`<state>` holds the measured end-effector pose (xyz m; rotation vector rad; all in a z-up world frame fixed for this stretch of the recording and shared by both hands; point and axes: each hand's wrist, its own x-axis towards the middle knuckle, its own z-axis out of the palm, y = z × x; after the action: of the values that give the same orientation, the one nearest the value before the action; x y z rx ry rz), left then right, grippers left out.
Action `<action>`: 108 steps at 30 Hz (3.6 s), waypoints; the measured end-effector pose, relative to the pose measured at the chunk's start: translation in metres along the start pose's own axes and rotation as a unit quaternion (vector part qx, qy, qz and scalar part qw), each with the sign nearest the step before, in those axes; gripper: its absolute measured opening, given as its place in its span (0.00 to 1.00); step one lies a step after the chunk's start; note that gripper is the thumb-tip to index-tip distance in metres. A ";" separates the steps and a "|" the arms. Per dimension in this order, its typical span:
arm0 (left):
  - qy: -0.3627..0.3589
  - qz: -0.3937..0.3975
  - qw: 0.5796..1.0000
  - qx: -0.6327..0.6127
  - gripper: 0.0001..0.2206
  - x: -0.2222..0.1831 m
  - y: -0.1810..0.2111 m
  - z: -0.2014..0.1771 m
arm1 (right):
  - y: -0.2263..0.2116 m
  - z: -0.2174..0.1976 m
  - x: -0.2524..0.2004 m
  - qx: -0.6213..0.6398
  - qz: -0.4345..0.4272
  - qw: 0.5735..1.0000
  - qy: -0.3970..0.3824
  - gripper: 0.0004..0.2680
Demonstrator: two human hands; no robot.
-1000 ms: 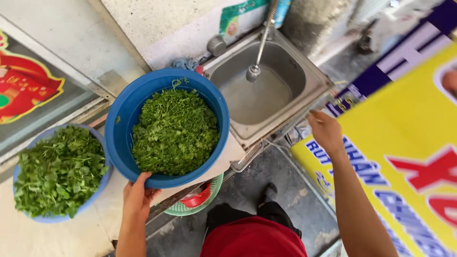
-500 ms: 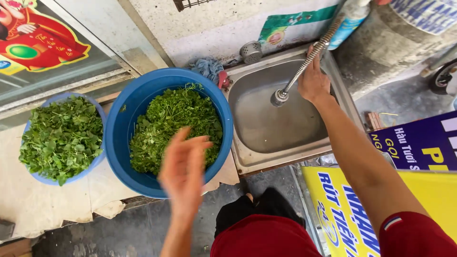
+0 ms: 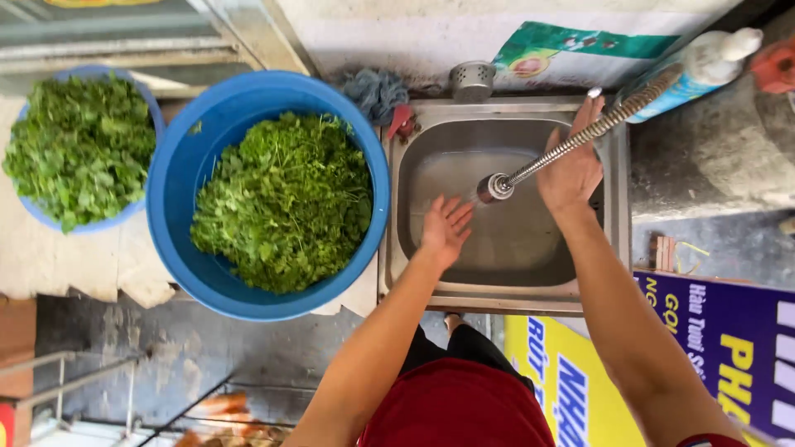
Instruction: Washing fresh cilantro in a kitchen sink.
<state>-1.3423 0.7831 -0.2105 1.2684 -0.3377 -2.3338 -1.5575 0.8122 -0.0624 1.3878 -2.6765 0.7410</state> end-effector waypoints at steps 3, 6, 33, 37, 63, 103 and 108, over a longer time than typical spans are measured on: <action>-0.010 -0.029 0.995 -0.095 0.32 0.054 -0.008 -0.005 | 0.045 0.029 0.022 -0.039 -0.062 0.997 0.014 0.20; 0.012 -0.009 0.996 -0.088 0.32 0.085 -0.020 -0.005 | 0.047 0.046 -0.003 0.069 -0.159 0.979 0.110 0.11; -0.053 0.101 0.980 -0.166 0.17 0.121 -0.086 0.006 | 0.048 0.227 -0.028 0.231 -0.166 0.943 -0.171 0.14; 0.191 0.179 0.963 -0.063 0.15 0.094 -0.065 -0.029 | 0.039 0.181 -0.059 0.058 -0.213 0.948 -0.228 0.09; 0.172 0.103 0.980 -0.003 0.16 0.064 -0.046 -0.018 | 0.063 0.171 -0.068 0.269 0.006 0.873 -0.406 0.13; 0.284 0.252 0.918 0.112 0.12 0.072 -0.048 -0.018 | -0.002 -0.074 -0.022 0.030 -0.080 0.881 -0.466 0.13; 0.169 0.195 0.959 0.121 0.13 0.078 -0.052 -0.015 | -0.032 -0.028 -0.015 0.302 -0.044 0.854 -0.422 0.15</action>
<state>-1.3805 0.7889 -0.2973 1.5239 -0.7025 -1.7491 -1.5290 0.8200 -0.0283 2.4598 -3.0524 1.2838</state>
